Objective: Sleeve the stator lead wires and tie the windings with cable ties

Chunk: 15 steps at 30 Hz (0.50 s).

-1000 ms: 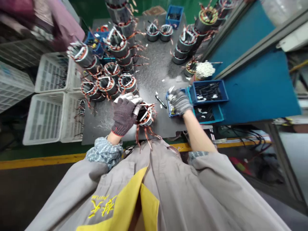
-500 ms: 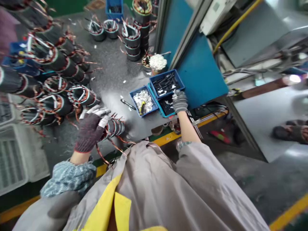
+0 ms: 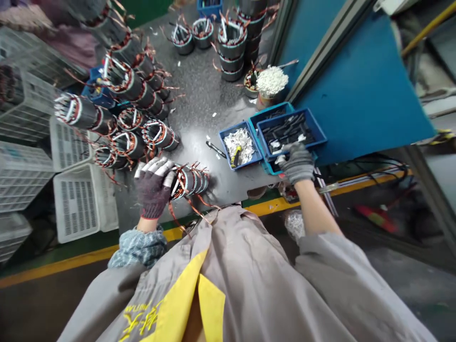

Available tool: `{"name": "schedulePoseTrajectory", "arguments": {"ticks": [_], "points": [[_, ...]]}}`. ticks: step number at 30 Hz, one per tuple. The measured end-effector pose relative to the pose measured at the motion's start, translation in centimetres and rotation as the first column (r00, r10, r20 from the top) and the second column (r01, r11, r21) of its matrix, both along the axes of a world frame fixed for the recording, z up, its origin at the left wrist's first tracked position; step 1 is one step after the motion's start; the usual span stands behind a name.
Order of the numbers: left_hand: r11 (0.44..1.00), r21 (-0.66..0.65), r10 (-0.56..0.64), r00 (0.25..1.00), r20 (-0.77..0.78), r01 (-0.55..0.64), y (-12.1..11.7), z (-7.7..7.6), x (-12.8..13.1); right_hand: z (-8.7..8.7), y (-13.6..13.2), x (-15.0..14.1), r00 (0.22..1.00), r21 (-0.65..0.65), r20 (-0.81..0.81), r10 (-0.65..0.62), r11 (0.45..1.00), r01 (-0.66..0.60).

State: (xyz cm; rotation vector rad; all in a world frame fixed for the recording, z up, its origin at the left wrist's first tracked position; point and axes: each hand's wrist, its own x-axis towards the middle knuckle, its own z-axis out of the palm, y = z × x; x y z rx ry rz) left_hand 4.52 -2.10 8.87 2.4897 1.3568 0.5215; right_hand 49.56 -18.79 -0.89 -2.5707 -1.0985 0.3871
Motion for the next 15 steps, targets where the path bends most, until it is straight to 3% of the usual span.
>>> {"name": "schedulePoseTrajectory", "arguments": {"ticks": [5,9,12,15], "points": [[1.000,0.010,0.008,0.996,0.093,-0.009,-0.2,-0.7,-0.5,-0.3,-4.4,-2.5,1.000,0.010,-0.006,-0.026,1.000,0.026],[1.000,0.008,0.026,0.985,0.168,-0.028,0.3,-1.3,0.1,2.3,-5.1,-0.1,0.997,-0.025,0.071,0.043,0.999,-0.042],[0.999,-0.001,0.045,0.986,0.163,-0.045,0.4,-1.3,0.5,5.4,-0.9,3.7,0.984,-0.087,0.178,0.000,0.996,0.015],[0.998,-0.012,0.059,0.989,0.138,-0.058,0.3,-1.0,0.5,6.8,7.6,7.2,0.974,-0.316,0.173,0.148,0.945,-0.088]]}}
